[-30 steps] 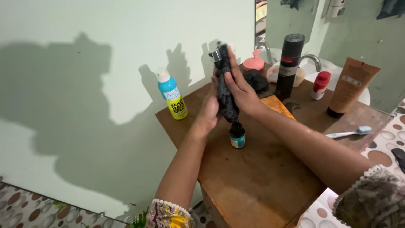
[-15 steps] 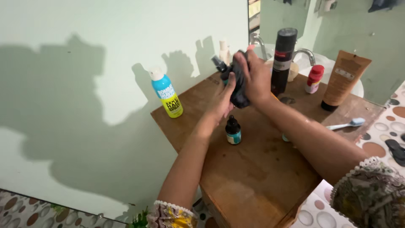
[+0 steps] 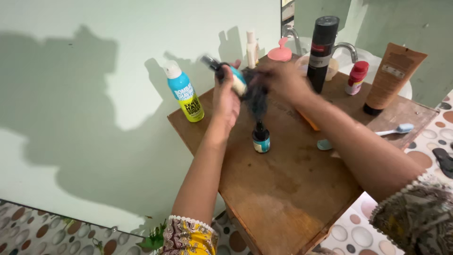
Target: The person wipes a wooden table surface with a dark cloth, moving various toiletries and personal care items aside to clean underneath them. The person handles bottles, tubes, a toothbrush, and a hairbrush, wiping each item and the table surface before placing them back in an organized arrangement.
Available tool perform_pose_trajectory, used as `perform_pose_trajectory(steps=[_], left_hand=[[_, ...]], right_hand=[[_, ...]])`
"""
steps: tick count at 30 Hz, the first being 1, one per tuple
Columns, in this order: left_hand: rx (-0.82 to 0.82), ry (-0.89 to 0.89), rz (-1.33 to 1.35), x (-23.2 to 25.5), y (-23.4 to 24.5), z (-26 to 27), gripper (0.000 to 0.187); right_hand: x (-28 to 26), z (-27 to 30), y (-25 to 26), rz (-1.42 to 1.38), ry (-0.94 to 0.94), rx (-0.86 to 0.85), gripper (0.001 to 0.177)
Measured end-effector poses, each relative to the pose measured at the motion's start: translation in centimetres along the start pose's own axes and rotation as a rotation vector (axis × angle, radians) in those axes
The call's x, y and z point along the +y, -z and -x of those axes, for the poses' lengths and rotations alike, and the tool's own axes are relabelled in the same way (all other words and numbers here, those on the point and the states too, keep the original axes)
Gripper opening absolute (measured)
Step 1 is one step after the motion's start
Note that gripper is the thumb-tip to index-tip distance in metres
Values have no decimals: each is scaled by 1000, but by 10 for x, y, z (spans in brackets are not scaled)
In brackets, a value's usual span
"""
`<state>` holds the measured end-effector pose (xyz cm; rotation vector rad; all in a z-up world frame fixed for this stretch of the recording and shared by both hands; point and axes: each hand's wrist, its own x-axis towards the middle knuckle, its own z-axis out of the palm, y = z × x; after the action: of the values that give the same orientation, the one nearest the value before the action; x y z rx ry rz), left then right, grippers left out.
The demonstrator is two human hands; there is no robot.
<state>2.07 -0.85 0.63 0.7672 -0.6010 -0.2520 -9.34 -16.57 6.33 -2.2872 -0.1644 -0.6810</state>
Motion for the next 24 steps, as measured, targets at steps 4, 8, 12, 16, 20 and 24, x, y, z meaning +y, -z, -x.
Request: perform_pose_trajectory(steps=[4, 8, 12, 16, 20, 24], left_hand=[[-38, -150, -782, -16, 19, 0, 41], [-97, 68, -534, -51, 34, -11, 42], [-126, 86, -806, -70, 50, -22, 42], [-62, -83, -1293, -61, 59, -19, 47], [289, -466, -1355, -35, 55, -23, 70], [498, -155, -1428, -22, 48, -13, 72]], right_hand=[[-11, 1, 40, -516, -248, 304, 21], [-20, 7, 26, 26, 479, 151, 24], [-4, 3, 12, -66, 51, 230, 29], [16, 0, 15, -173, -124, 461, 30], [19, -1, 18, 17, -56, 392, 31], [23, 5, 11, -80, -422, 98, 31]])
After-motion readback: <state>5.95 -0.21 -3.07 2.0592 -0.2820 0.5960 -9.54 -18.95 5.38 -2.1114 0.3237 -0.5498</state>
